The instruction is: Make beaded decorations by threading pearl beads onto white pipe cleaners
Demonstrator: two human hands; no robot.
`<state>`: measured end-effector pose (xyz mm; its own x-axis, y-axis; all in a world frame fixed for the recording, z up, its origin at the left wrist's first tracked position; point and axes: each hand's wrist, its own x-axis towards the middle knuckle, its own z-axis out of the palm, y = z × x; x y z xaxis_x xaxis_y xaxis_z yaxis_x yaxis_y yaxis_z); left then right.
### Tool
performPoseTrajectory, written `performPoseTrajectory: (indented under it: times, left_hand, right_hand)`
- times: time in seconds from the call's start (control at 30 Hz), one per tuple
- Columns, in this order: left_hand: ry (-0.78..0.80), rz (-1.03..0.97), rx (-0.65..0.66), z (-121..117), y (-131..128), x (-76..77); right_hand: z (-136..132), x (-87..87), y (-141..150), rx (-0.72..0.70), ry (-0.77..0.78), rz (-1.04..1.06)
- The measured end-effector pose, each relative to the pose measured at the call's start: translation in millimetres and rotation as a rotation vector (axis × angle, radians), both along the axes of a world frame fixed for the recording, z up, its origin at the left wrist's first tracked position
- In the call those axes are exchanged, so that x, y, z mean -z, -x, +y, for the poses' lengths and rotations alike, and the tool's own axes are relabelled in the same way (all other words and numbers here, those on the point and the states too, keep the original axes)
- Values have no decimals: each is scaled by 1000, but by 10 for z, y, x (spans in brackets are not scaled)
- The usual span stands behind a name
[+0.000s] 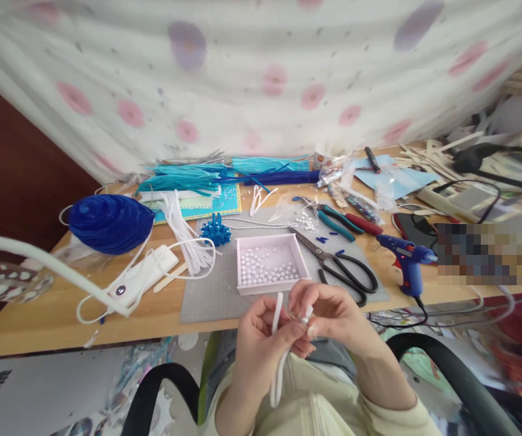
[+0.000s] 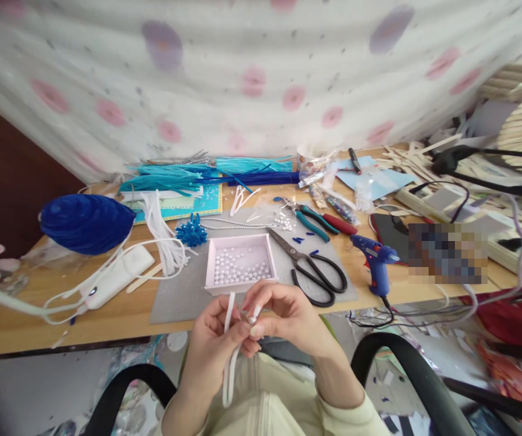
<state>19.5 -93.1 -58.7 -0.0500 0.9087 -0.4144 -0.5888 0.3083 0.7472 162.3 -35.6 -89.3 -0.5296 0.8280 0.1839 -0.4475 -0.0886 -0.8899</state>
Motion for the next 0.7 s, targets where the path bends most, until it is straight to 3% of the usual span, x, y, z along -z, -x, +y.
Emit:
performPoseTrajectory:
  times: [0.3,0.4,0.53,0.67,0.7]
  left_hand:
    - [-38,32,79,41,60,96]
    - [-53,21,89,55,85,117]
    - [-75,30,95,71,137,143]
    - [-79,69,82,71,217,177]
    - [-88,78,80,67,243,185]
  right_hand:
    - [-26,16,-5,72,-65,-77]
    - [70,-36,-78,194,-171,-191]
    - [428,-225,-110,395,-464,-651]
    - [793,-363,182,188,-808,-1418]
    - [849,-364,287,141,-845,-1526]
